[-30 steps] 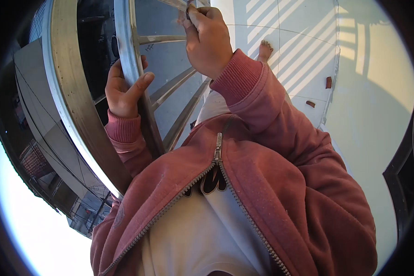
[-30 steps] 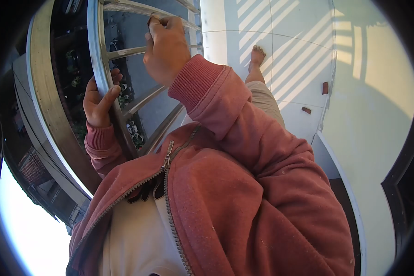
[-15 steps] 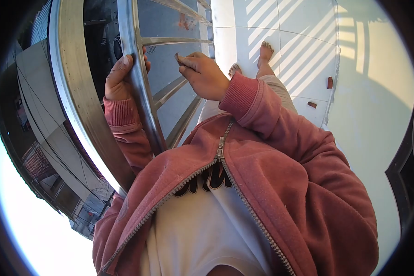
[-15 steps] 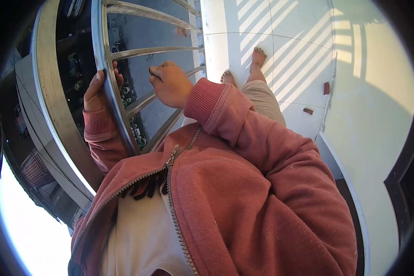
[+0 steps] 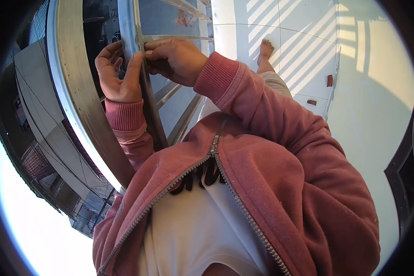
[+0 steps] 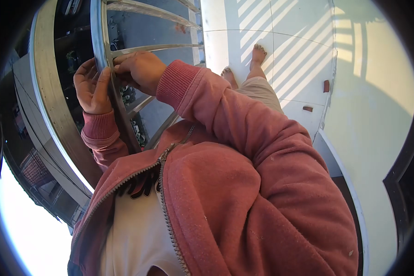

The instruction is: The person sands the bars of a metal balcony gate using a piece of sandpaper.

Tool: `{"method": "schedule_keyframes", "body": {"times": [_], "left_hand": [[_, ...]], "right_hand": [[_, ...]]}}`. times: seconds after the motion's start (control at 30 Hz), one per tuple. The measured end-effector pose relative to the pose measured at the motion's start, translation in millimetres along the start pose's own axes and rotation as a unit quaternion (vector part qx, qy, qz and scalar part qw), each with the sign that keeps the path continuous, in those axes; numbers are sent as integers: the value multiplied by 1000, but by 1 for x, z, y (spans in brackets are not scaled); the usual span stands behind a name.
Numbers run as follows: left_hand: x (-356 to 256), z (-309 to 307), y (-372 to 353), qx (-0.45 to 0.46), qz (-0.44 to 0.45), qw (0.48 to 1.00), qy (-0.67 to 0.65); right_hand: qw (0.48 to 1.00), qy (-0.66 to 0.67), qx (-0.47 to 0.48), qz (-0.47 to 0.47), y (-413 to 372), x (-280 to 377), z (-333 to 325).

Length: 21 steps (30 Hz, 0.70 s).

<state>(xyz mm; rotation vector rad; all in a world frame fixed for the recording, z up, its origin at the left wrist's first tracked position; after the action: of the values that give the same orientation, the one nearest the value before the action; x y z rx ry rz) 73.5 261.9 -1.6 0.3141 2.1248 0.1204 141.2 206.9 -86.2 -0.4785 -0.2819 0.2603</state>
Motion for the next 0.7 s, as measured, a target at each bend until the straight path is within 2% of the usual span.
{"method": "schedule_keyframes", "body": {"times": [0.13, 0.23, 0.33, 0.4, 0.43, 0.47, 0.5, 0.53, 0.57, 0.63, 0.7], "left_hand": [[-17, 1, -2, 5, 48, 996, 79], [-20, 3, -3, 5, 70, 996, 61], [-22, 5, 0, 5, 77, 995, 66], [-19, 2, -4, 2, 68, 994, 84], [-21, 2, -2, -7, 71, 995, 71], [-22, 2, -1, -13, 75, 995, 57], [-19, 1, -4, -12, 69, 996, 59], [-18, 1, -3, -8, 68, 996, 51], [-17, 2, 0, -6, 71, 997, 41], [-13, 2, 1, 0, 82, 996, 45], [-10, 2, -1, 16, 87, 995, 49]], "right_hand": [[999, 12, -22, 21, -12, 2, -10], [999, 37, -2, 25, -11, -4, -10], [998, -14, 53, -29, -5, 11, 6], [977, -187, -4, -105, -20, 24, 0], [977, -189, -2, -99, -23, 25, 11], [891, -403, -56, -199, -29, 42, 20], [748, -590, -108, -283, -40, 50, 32], [716, -568, -167, -370, -56, 51, 38], [713, -569, -166, -373, -65, 41, 39], [679, -530, -121, -494, -94, 37, 61], [679, -509, -90, -521, -84, 39, 65]]}}
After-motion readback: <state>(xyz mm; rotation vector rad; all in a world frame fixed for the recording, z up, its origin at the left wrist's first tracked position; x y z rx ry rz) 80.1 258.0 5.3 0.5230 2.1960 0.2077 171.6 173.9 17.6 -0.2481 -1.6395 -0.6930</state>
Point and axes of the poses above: each hand's wrist, its own y-axis towards the middle knuckle, its own z-axis out of the palm, x = y × z, the point moved 10 cm from there along y, towards the middle knuckle, and after that the axes turned 13 degrees about -x, right-handed, at the moved point
